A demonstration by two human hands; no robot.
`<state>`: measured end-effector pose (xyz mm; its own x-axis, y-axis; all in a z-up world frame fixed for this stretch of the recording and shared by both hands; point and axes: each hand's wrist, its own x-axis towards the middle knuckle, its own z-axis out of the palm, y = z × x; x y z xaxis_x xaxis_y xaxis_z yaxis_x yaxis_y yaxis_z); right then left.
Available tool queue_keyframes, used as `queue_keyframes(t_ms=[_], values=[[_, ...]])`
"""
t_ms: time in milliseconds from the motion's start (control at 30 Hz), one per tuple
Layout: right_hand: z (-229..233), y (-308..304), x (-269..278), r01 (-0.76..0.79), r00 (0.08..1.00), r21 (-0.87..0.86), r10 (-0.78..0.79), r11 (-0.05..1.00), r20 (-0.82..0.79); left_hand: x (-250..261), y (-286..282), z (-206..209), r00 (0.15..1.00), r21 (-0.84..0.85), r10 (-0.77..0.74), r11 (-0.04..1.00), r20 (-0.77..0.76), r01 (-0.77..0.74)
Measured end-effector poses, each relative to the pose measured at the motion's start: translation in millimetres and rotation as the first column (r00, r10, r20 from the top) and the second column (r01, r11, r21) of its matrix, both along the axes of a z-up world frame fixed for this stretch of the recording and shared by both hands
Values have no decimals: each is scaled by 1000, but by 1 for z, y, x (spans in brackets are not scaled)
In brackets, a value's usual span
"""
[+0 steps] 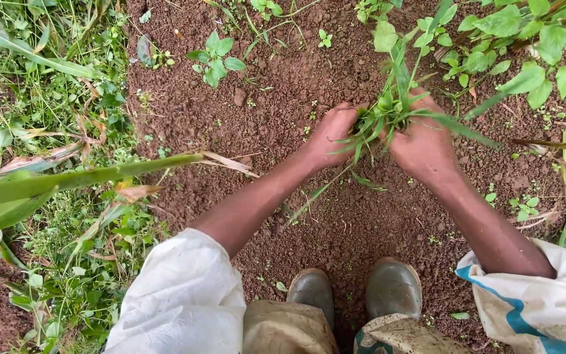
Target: The person squats in a garden and uses their hands to pull small weeds and grass from the soil around the base of larger plants. They gather the removed vegetation into a pile in their hands and continue clearing the area.
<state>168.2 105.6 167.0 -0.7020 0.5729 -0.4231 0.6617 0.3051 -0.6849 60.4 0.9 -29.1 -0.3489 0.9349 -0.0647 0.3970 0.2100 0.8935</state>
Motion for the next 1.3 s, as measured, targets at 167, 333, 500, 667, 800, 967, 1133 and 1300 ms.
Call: queue_keyframes(t_ms=[167, 333, 500, 667, 800, 967, 1133, 1300], values=[[-18, 6, 14, 5, 1000, -73, -5, 997, 3, -1, -6, 12, 982, -102, 43, 994, 185, -24], [-41, 10, 27, -56, 994, 47, 61, 997, -95, -4, -4, 29, 879, -380, 251, 921, 405, -88], [-76, -4, 42, -419, 890, 166, 367, 893, 270, -12, -46, -75, 948, -115, -124, 989, -294, 93], [-68, -52, -5, -577, 796, -26, 569, 817, 208, -19, -151, 53, 896, -461, -401, 843, -191, 279], [-30, -130, -64, -825, 508, -145, 830, 546, 232, -14, -191, 172, 966, -816, -212, 526, 148, 241], [7, -216, -100, -770, 513, -415, 857, 485, 50, -51, -289, 221, 989, -960, 119, 273, 91, 56], [-4, -223, -98, -867, 498, -145, 847, 478, -187, -106, -421, 192, 700, -702, 64, -99, -712, -705], [0, -168, -77, -867, 466, -184, 884, 463, 32, -82, -419, 116, 859, -859, -53, -30, -510, -511]])
